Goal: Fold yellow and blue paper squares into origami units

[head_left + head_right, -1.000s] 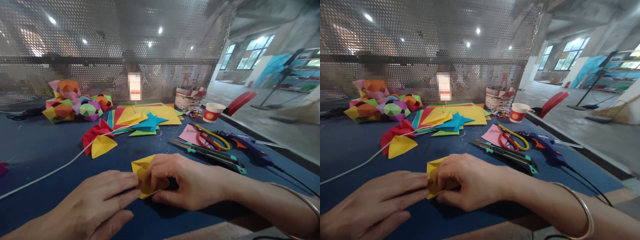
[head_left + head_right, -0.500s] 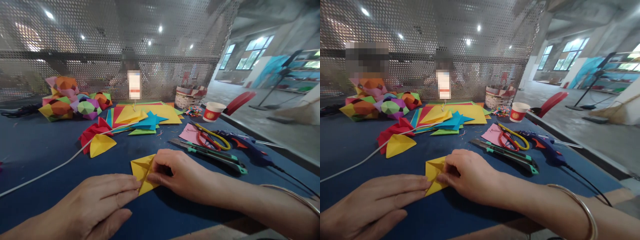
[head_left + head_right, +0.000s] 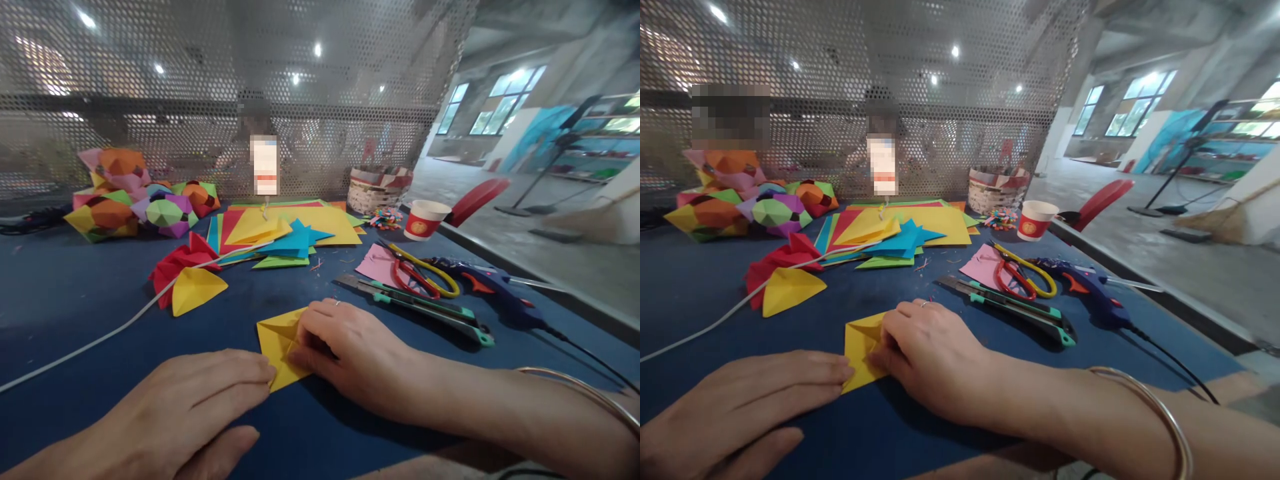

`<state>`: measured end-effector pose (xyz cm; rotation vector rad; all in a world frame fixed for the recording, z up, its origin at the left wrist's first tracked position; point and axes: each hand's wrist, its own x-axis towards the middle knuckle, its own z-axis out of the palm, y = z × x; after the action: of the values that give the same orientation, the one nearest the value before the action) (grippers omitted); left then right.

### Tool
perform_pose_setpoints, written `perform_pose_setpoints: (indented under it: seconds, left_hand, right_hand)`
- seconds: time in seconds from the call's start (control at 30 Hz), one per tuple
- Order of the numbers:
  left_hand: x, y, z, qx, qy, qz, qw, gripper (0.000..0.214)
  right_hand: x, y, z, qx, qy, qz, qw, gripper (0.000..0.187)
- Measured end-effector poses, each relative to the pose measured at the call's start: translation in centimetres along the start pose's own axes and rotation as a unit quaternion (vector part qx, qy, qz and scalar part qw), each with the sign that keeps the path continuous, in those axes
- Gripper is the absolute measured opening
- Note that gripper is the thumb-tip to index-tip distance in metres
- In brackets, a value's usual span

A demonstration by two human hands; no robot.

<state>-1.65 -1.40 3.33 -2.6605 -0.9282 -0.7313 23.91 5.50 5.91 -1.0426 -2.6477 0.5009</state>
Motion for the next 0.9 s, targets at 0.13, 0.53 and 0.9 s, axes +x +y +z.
perform_pose_setpoints:
  seconds: [0.13,0.53,0.9]
  left_hand:
    - [1.1,0.5,0.2,-0.024,0.006,-0.028,0.999,0.033]
    - [1.2,0.2,0.4,-0.079,-0.067,-0.019,0.994,0.038]
    - [1.5,0.2,-0.3,-0.038,-0.017,0.003,0.999,0.028]
  right_hand:
    - [0.1,0.1,0.0,0.006,-0.009,0.002,1.000,0.020]
    - [-0.4,-0.4,-0.4,0.061,0.001,0.051,0.997,0.032]
    - [-0.4,0.8,-2.3,0.078,-0.055,0.069,0.993,0.039]
